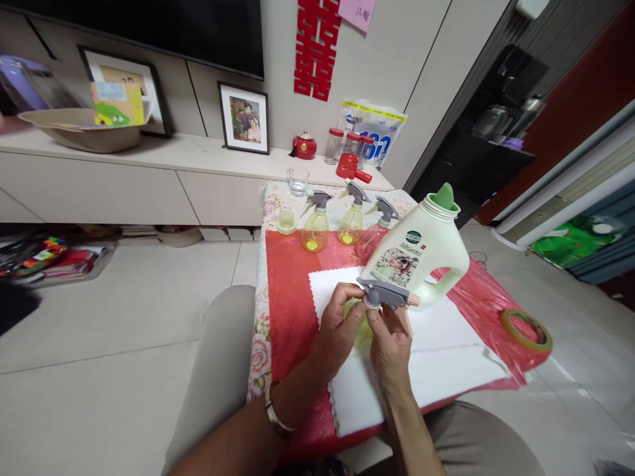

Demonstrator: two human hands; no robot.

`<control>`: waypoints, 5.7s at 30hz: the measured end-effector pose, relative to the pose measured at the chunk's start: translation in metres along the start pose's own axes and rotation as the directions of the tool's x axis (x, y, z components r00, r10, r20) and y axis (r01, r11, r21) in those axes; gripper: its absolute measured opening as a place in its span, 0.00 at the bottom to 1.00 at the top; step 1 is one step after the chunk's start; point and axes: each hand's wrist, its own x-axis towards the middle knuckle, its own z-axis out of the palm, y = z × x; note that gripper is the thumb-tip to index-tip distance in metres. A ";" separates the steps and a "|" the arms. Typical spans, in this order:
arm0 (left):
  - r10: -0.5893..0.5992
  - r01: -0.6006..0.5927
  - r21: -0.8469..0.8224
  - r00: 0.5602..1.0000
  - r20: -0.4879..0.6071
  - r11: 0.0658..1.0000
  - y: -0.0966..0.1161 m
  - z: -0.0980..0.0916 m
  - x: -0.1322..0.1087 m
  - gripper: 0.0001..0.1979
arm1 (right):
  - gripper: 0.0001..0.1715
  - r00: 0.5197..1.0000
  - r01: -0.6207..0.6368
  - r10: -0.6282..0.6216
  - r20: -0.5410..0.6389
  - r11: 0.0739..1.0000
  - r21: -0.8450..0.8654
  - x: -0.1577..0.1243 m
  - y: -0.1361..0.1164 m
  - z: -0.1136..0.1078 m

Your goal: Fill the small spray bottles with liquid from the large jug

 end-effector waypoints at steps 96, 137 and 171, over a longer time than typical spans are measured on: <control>0.064 -0.065 0.037 0.998 0.025 0.997 -0.002 -0.003 0.005 0.09 | 0.11 0.916 0.191 -0.054 0.397 0.930 -0.314 0.039 -0.021 -0.041; 0.003 -0.077 0.415 0.984 0.176 0.906 -0.010 -0.004 0.005 0.29 | 0.11 0.881 0.279 -0.018 0.472 0.826 -0.490 0.063 -0.045 -0.057; 0.004 -0.089 0.478 0.985 0.175 0.874 -0.009 0.001 0.002 0.26 | 0.10 0.790 0.518 -0.080 0.608 0.618 -0.591 0.061 -0.066 -0.040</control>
